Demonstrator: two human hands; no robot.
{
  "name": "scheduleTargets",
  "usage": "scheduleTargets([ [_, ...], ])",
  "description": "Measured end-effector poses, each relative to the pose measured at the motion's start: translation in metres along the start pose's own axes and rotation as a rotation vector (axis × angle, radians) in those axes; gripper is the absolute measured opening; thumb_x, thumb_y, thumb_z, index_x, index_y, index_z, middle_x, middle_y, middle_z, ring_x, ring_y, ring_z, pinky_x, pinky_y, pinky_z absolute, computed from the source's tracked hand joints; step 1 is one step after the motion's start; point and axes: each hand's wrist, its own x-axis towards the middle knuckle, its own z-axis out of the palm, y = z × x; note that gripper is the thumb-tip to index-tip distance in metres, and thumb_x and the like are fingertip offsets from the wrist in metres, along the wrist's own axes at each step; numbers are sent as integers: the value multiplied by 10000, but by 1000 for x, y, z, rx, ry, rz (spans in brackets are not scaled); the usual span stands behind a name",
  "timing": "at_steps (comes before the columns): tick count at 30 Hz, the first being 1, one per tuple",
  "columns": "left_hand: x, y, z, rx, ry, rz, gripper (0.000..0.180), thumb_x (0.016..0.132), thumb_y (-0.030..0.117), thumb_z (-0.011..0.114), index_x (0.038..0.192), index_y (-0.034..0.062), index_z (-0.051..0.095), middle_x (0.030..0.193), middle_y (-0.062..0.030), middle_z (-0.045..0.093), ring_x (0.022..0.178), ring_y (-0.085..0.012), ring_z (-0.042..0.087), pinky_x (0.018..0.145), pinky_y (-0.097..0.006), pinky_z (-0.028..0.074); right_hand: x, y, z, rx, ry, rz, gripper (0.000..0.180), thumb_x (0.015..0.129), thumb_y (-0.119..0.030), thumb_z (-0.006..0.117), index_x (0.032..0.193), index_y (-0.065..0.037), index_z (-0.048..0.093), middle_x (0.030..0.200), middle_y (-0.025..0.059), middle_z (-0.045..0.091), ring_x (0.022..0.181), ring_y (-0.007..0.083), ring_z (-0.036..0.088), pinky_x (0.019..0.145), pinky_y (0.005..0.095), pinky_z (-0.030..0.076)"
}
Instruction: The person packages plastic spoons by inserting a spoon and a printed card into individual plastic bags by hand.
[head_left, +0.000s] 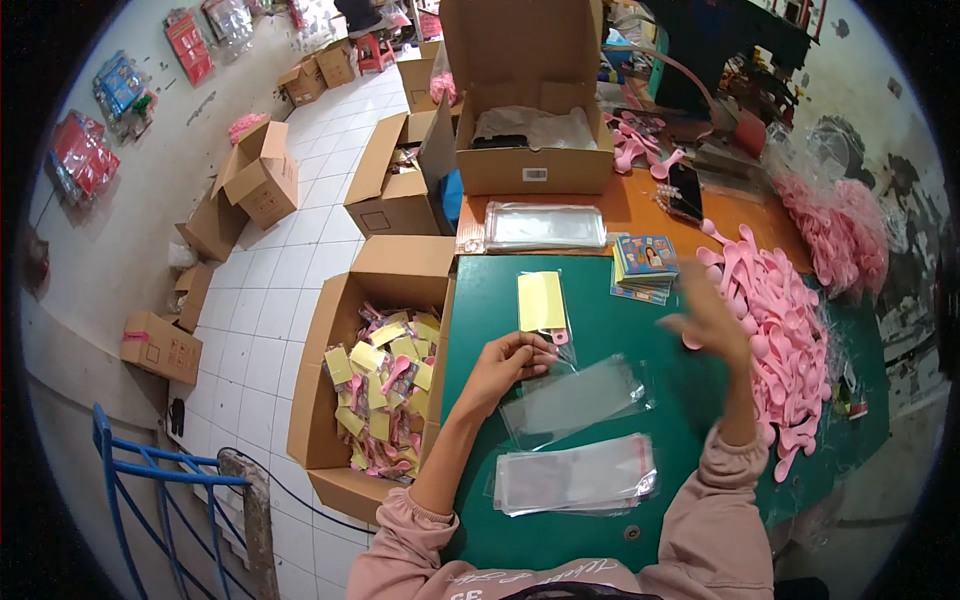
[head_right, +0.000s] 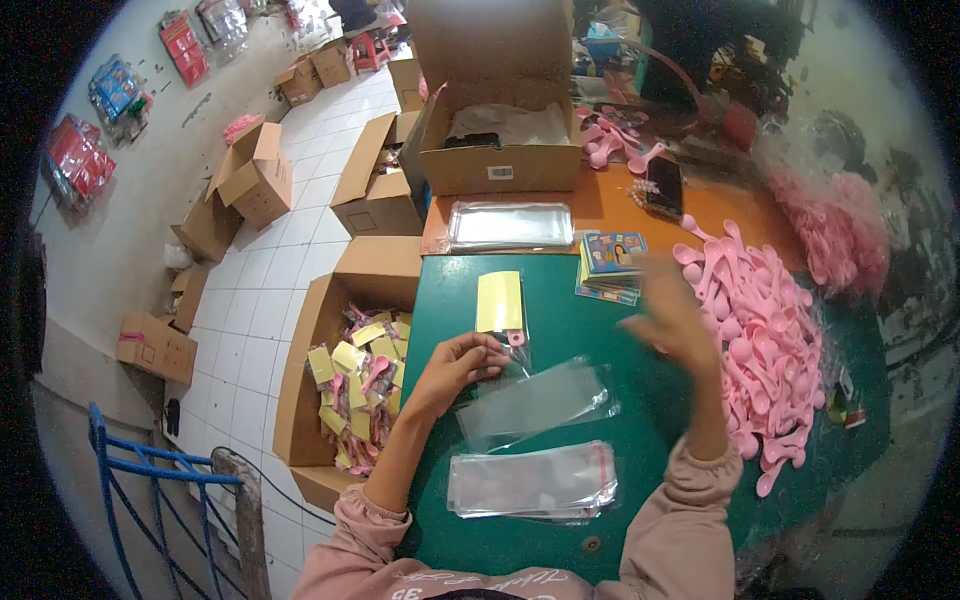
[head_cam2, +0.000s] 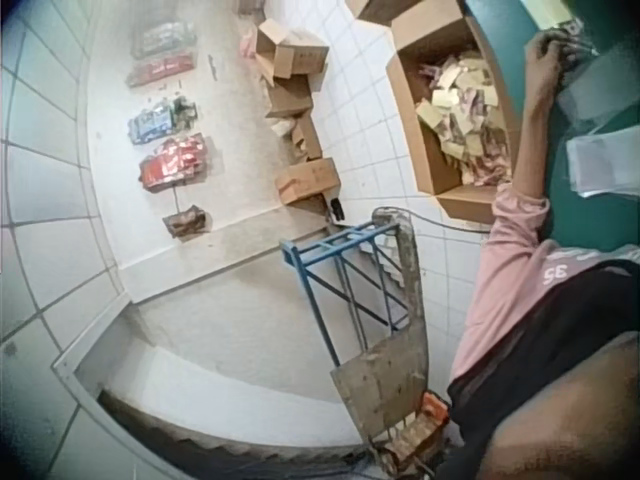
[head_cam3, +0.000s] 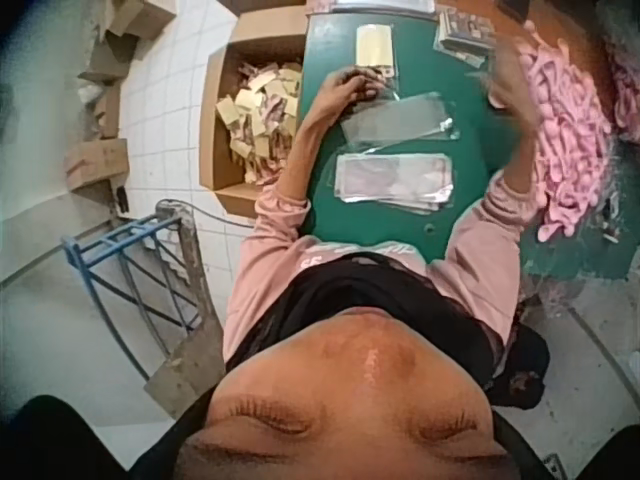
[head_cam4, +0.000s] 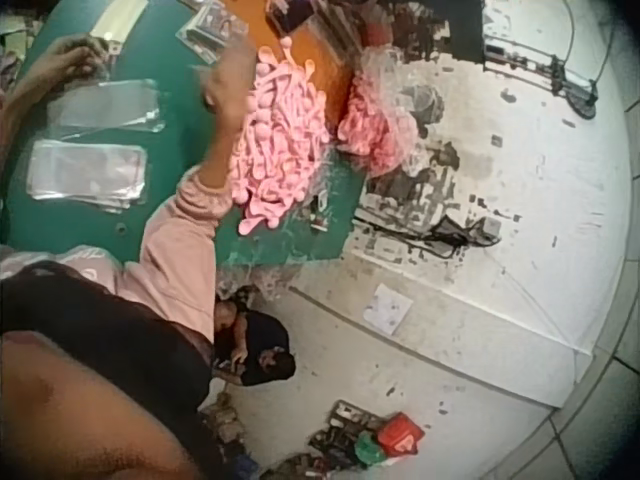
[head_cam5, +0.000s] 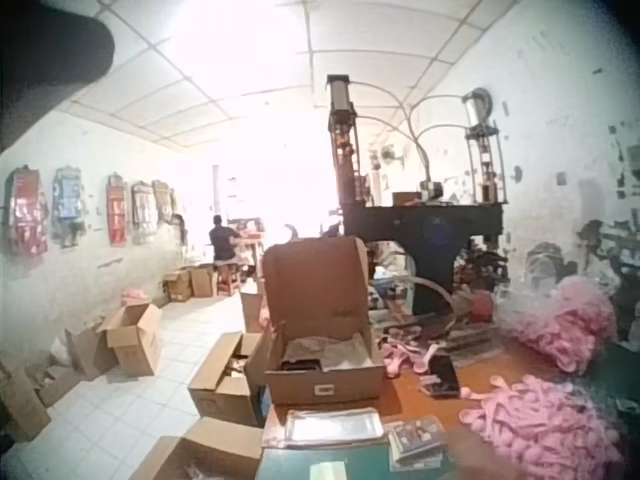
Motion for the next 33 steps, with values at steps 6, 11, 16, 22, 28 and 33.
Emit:
scheduleTargets([
  [6, -7, 5, -11, -141, -13, 63, 178, 908, 97, 433, 1046, 6, 502, 964, -88, 600, 919, -136, 585, 769, -236, 489, 36, -101, 83, 559, -98, 170, 343, 690, -40, 684, 988, -8, 518, 1007, 130, 419, 820, 187, 524, 691, 280, 478],
  [11, -12, 10, -13, -98, -5, 105, 203, 881, 52, 481, 1079, 44, 439, 1061, -85, 528, 915, -162, 576, 759, -267, 512, 33, -87, 82, 586, 14, 232, 166, 719, -21, 642, 865, -12, 565, 927, 78, 456, 805, 160, 538, 692, 266, 477],
  [16, -1, -4, -4, 363, 15, 296, 144, 857, 73, 545, 960, 15, 463, 929, -33, 503, 853, -120, 547, 650, -241, 535, 30, -77, 94, 837, -30, 356, 163, 734, -69, 666, 851, -15, 567, 897, 51, 478, 785, 118, 541, 671, 234, 472],
  [22, 4, -9, -5, 441, 213, 326, 125, 842, 91, 577, 880, -5, 507, 833, -30, 542, 788, -104, 565, 628, -233, 520, 33, -85, 95, 1204, -55, 611, 119, 796, -93, 632, 819, -5, 556, 803, 42, 569, 725, 101, 568, 646, 222, 487],
  [28, 9, -7, -4, 442, 304, 181, 176, 820, 120, 616, 878, -11, 515, 829, -46, 573, 745, -104, 575, 594, -222, 494, 32, -86, 105, 1142, 46, 705, 112, 816, -73, 604, 825, 14, 534, 755, 78, 587, 635, 117, 600, 550, 217, 502],
  [33, 6, -3, 8, 333, 432, 283, 167, 821, 95, 599, 936, 21, 503, 832, -58, 578, 722, -98, 559, 542, -212, 459, 29, -87, 110, 1114, 107, 747, 98, 819, -46, 586, 839, 17, 514, 717, 85, 591, 608, 129, 613, 515, 214, 497],
])
